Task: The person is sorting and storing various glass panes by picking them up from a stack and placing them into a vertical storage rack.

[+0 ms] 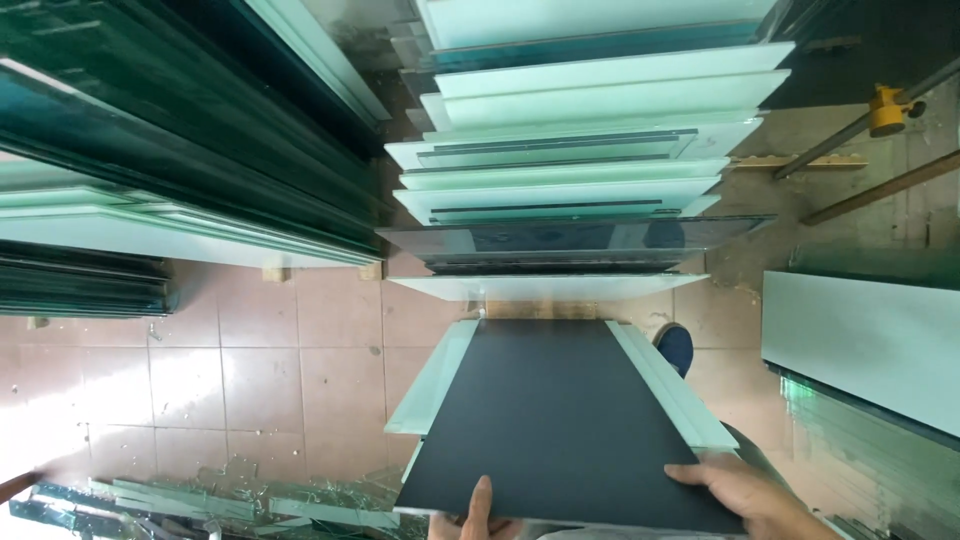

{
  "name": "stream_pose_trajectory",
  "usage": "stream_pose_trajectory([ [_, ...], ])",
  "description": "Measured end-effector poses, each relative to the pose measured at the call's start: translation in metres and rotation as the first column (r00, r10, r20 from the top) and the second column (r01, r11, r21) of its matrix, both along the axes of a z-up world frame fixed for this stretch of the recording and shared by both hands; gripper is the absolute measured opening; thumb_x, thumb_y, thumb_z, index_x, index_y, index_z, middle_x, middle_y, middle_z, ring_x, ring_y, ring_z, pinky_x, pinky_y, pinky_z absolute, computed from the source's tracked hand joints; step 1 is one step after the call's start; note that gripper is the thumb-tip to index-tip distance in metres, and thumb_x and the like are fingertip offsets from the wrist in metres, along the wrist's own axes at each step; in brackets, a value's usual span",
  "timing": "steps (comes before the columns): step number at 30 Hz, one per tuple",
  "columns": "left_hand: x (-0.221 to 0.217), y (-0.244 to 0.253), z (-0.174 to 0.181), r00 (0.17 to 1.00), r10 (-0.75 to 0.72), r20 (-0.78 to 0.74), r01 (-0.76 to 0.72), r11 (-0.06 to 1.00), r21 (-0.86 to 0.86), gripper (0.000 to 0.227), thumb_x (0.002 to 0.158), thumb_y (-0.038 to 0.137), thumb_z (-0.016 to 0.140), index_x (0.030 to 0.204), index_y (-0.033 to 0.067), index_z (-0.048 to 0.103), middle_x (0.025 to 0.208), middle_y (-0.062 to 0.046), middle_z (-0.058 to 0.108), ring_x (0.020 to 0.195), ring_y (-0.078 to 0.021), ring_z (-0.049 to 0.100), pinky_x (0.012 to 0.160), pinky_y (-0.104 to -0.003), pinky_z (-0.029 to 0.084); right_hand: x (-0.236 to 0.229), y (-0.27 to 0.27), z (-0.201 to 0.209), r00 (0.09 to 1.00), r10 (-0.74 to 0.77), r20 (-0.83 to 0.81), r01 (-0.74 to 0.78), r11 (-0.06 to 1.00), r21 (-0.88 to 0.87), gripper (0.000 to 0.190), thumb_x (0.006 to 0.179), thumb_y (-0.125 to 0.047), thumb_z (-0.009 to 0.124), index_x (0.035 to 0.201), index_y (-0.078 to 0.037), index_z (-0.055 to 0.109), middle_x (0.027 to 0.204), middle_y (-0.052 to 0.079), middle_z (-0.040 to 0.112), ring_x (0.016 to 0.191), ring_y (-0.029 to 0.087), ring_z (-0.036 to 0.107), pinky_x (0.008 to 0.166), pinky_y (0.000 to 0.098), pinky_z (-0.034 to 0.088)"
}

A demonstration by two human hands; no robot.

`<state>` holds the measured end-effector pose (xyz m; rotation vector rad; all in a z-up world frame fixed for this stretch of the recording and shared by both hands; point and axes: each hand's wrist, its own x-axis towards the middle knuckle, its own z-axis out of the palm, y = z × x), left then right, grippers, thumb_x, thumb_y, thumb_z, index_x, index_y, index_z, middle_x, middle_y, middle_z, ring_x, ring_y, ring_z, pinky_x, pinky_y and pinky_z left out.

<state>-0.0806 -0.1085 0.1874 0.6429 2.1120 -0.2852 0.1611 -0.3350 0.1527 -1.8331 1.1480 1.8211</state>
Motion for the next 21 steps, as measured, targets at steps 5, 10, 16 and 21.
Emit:
stream_pose_trajectory([
  [5,0.067,0.021,0.041,0.991,0.086,0.1,-0.092,0.994,0.061,0.056,0.089,0.024,0.094,0.127,-0.0065,0.066,0.088,-0.032,0.078,0.074,-0.042,0.079,0.085,-0.058,0.073,0.013,0.013,0.005,0.998,0.065,0.0,-0.065,0.998,-0.02,0.056,0.11,-0.03,0.077,0.158,-0.002,0.068,0.154,0.027,0.074,0.141,0.043,0.066,0.117,0.0576,0.048],
  [10,0.08,0.03,0.026,0.897,-0.435,0.075,0.434,0.9,0.034,0.047,0.09,0.039,0.091,0.126,0.0136,0.075,0.101,-0.008,0.085,0.095,-0.0191,0.082,0.102,-0.038,0.062,0.022,0.01,0.007,0.989,0.145,0.036,-0.145,0.989,-0.013,0.061,0.108,-0.036,0.077,0.16,-0.006,0.068,0.157,0.021,0.074,0.142,0.04,0.069,0.12,0.0537,0.048],
  [16,-0.024,-0.011,-0.083,0.517,-0.855,0.046,0.855,0.518,0.014,0.041,0.09,0.053,0.087,0.125,0.0338,0.083,0.113,0.016,0.092,0.115,0.004,0.085,0.119,-0.018,0.052,0.026,0.028,0.022,0.98,0.19,0.054,-0.191,0.982,0.005,0.067,0.105,-0.043,0.078,0.162,-0.01,0.067,0.161,0.015,0.074,0.143,0.036,0.071,0.123,0.0497,0.048],
  [21,0.063,0.016,0.019,0.828,0.519,0.214,-0.554,0.818,0.159,0.059,0.097,-0.003,0.073,0.153,0.0076,0.058,0.142,-0.02,0.068,0.123,-0.0544,0.068,0.11,-0.067,0.06,0.029,0.052,0.051,0.976,-0.18,0.118,0.183,0.983,-0.01,0.045,0.106,-0.018,0.075,0.146,0.002,0.076,0.132,0.029,0.083,0.113,0.045,0.078,0.097,0.0492,0.058],
])
